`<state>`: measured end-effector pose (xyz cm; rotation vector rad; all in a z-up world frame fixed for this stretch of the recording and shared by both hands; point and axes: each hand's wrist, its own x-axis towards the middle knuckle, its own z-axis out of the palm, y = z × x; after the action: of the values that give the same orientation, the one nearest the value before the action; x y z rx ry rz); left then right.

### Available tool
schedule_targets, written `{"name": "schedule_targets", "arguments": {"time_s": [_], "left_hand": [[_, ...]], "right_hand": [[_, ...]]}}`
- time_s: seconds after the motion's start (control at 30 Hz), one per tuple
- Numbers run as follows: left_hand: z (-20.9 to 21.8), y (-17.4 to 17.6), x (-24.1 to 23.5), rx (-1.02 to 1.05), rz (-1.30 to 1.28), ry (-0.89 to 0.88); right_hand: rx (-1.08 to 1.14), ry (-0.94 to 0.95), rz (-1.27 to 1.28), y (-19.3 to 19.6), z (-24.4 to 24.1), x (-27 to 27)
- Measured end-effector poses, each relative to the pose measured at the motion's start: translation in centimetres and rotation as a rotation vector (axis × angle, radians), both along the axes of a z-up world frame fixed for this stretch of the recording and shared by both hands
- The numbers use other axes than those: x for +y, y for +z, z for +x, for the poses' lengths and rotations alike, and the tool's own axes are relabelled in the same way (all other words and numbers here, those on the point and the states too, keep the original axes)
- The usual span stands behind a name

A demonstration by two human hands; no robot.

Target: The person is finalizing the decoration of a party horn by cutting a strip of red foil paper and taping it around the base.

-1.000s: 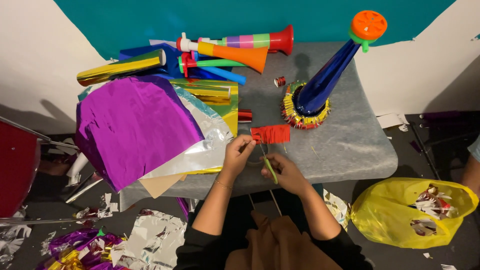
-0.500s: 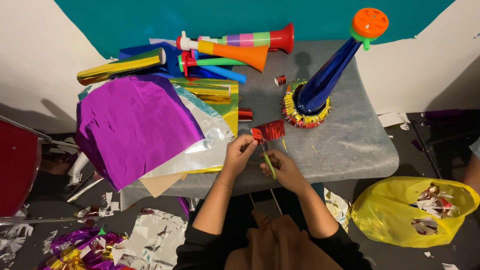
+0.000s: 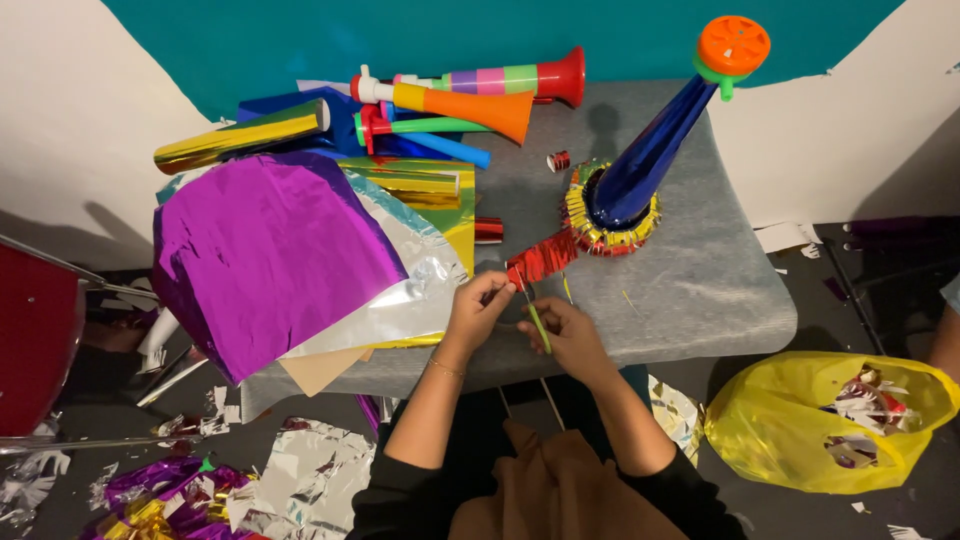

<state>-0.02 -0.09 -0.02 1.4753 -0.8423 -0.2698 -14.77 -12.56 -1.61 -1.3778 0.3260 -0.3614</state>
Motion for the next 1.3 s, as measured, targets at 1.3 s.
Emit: {"name": "schedule_targets", "arguments": {"time_s": [1.3], "left_hand": [[0.3, -0.7, -0.2, -0.026, 0.028, 0.06]], "right_hand": [[0.074, 0.138, 0.026, 0.4, 0.2, 1.0]]}}
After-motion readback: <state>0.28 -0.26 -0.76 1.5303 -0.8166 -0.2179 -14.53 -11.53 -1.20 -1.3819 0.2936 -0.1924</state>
